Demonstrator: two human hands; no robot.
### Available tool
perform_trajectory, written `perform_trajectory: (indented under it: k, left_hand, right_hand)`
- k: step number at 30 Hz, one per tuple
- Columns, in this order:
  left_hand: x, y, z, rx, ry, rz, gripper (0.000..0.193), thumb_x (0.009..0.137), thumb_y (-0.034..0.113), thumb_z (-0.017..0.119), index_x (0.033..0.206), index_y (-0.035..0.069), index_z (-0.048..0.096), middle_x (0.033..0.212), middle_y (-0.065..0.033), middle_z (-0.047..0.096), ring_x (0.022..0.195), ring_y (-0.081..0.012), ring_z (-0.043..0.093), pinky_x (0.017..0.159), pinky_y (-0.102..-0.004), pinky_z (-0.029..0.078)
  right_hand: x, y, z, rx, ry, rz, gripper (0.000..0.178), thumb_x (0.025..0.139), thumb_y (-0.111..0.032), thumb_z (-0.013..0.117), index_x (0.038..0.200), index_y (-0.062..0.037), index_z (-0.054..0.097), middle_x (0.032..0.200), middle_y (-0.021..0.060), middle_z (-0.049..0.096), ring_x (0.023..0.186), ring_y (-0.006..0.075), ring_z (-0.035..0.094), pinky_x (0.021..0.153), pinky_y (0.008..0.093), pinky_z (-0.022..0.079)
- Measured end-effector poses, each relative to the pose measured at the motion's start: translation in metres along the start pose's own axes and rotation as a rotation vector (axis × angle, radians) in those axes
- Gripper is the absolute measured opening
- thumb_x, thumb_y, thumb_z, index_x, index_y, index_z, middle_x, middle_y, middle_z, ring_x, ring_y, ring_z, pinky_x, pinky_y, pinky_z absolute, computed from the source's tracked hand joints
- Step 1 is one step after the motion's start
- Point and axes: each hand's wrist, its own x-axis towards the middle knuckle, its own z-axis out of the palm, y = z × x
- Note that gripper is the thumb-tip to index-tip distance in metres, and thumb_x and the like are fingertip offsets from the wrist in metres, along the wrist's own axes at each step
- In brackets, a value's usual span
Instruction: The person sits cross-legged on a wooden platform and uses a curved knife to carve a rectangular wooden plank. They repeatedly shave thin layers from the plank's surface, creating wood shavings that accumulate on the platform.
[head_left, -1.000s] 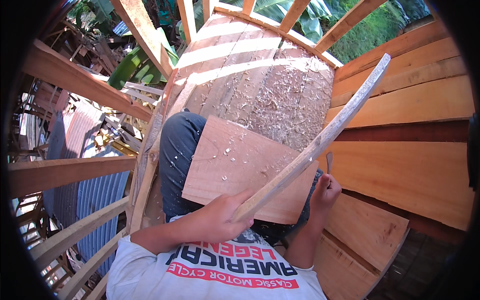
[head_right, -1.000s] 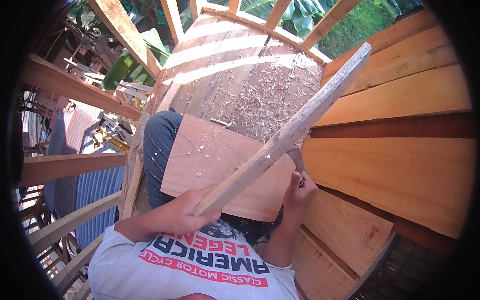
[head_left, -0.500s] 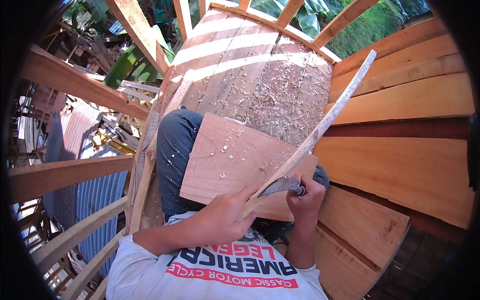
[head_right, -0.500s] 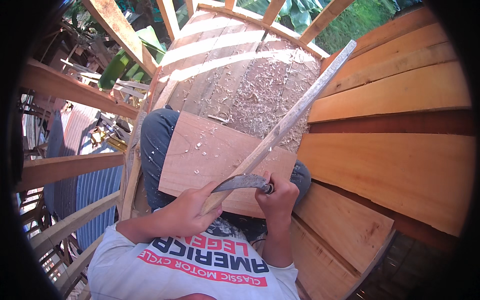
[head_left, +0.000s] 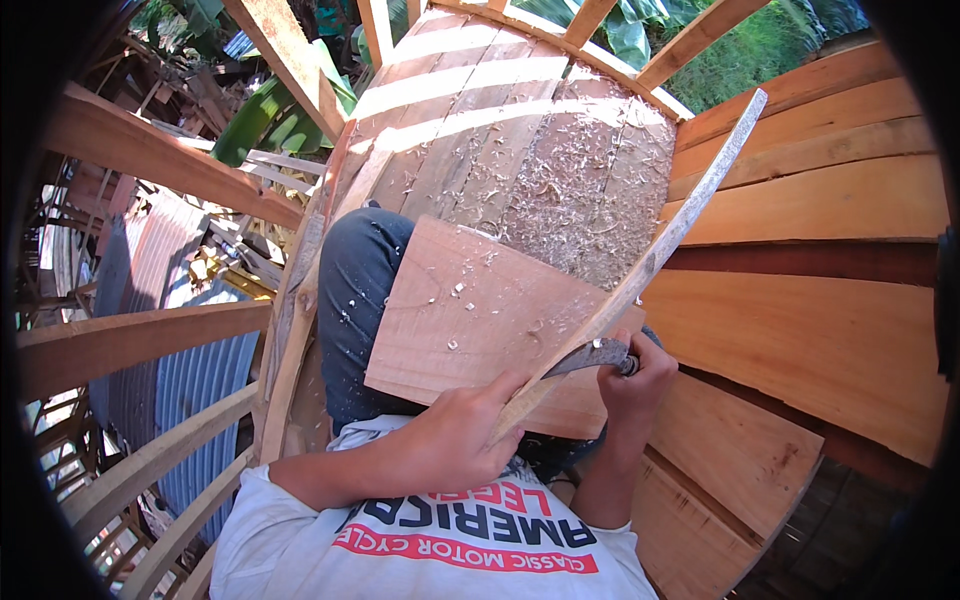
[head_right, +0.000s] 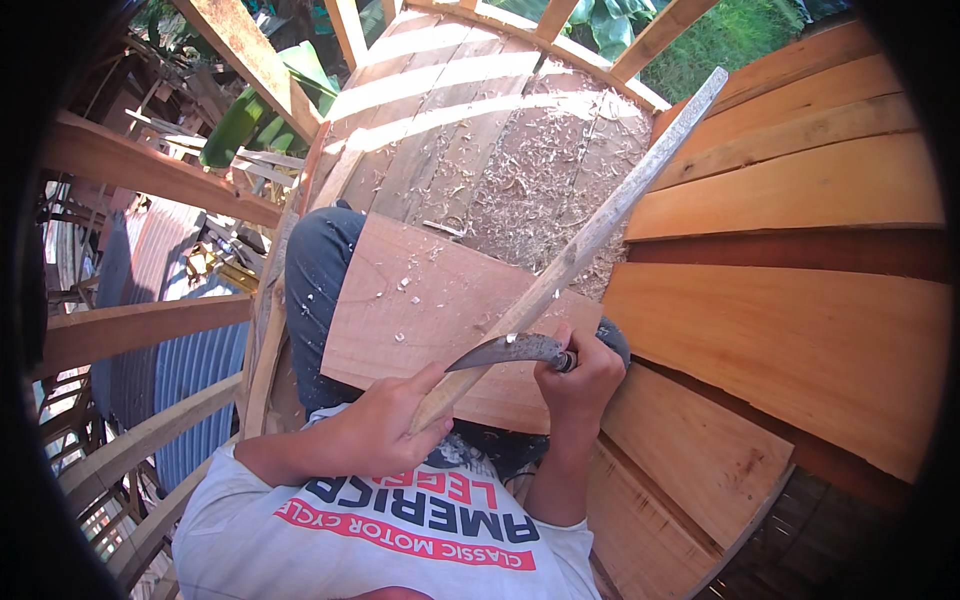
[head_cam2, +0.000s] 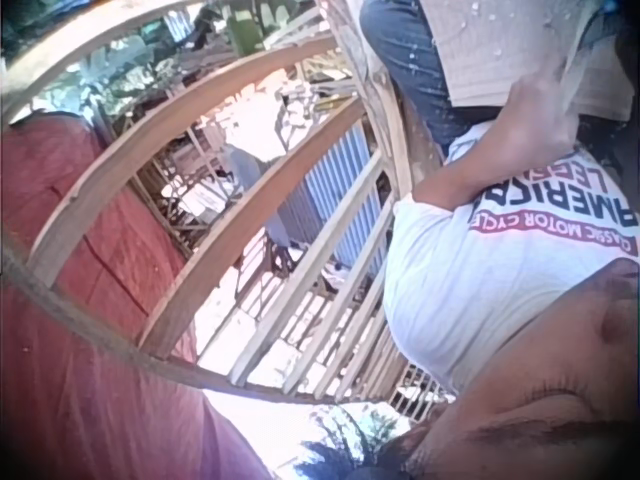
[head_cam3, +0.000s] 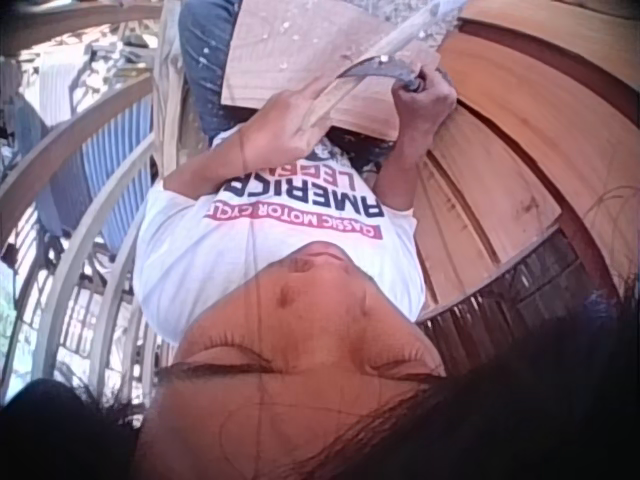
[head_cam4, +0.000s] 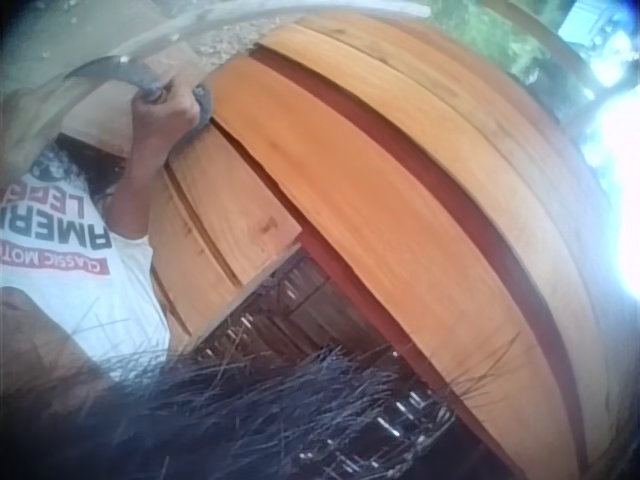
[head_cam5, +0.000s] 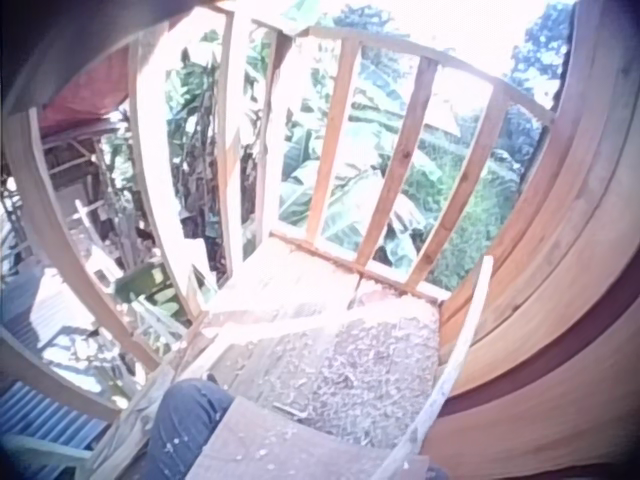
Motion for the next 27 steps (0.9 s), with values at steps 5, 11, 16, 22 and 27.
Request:
perform_trajectory:
  k: [5,11,16,22,27]
  left_hand:
    - [-0.002,-0.002,-0.001,-0.038,-0.003,-0.02,0.047,0.082,0.008,0.058,0.124,-0.007,0.041,0.078,-0.0331,0.06,0.076,-0.0484,0.062,0.07,-0.0483,0.048]
    - [-0.005,-0.002,-0.004,-0.074,-0.018,-0.081,0.032,0.086,0.009,0.059,0.112,-0.005,0.045,0.074,-0.0222,0.06,0.066,-0.033,0.063,0.062,-0.0391,0.047]
    - [-0.008,-0.006,-0.004,-0.073,0.002,-0.077,0.037,0.087,0.009,0.058,0.119,-0.005,0.044,0.078,-0.0184,0.061,0.067,-0.0266,0.062,0.064,-0.0364,0.047]
    - [-0.023,-0.022,0.004,-0.182,-0.169,-0.11,0.051,0.086,0.009,0.057,0.131,-0.002,0.038,0.081,-0.0254,0.061,0.075,-0.0353,0.064,0.07,-0.0388,0.048]
    - [-0.015,-0.026,-0.004,-0.562,-0.111,-0.211,0.049,0.09,0.005,0.056,0.134,0.0,0.035,0.095,-0.0143,0.063,0.08,-0.0183,0.065,0.069,-0.0307,0.05]
  right_hand:
    - [0.004,-0.005,0.003,-0.001,0.009,0.015,0.03,0.079,-0.011,0.062,0.055,-0.0016,0.046,0.049,0.016,0.041,0.043,0.0354,0.043,0.044,0.0387,0.034]
    - [0.013,0.009,0.01,-0.004,0.02,0.07,0.026,0.076,-0.012,0.062,0.057,-0.0017,0.048,0.049,0.0162,0.042,0.046,0.0376,0.044,0.046,0.0404,0.035]
    - [0.015,0.014,0.023,0.05,0.077,0.045,0.028,0.078,-0.013,0.062,0.058,0.0005,0.048,0.048,0.0138,0.041,0.041,0.0294,0.043,0.046,0.0389,0.034]
    - [0.045,0.071,-0.001,0.138,0.164,0.506,0.041,0.086,-0.016,0.061,0.058,0.0016,0.038,0.051,0.0013,0.03,0.052,0.0076,0.031,0.045,0.0337,0.028]
    - [0.016,0.03,0.008,0.374,-0.07,0.4,0.042,0.091,-0.02,0.06,0.058,-0.0019,0.042,0.052,-0.0033,0.033,0.051,0.0055,0.03,0.045,0.0294,0.025]
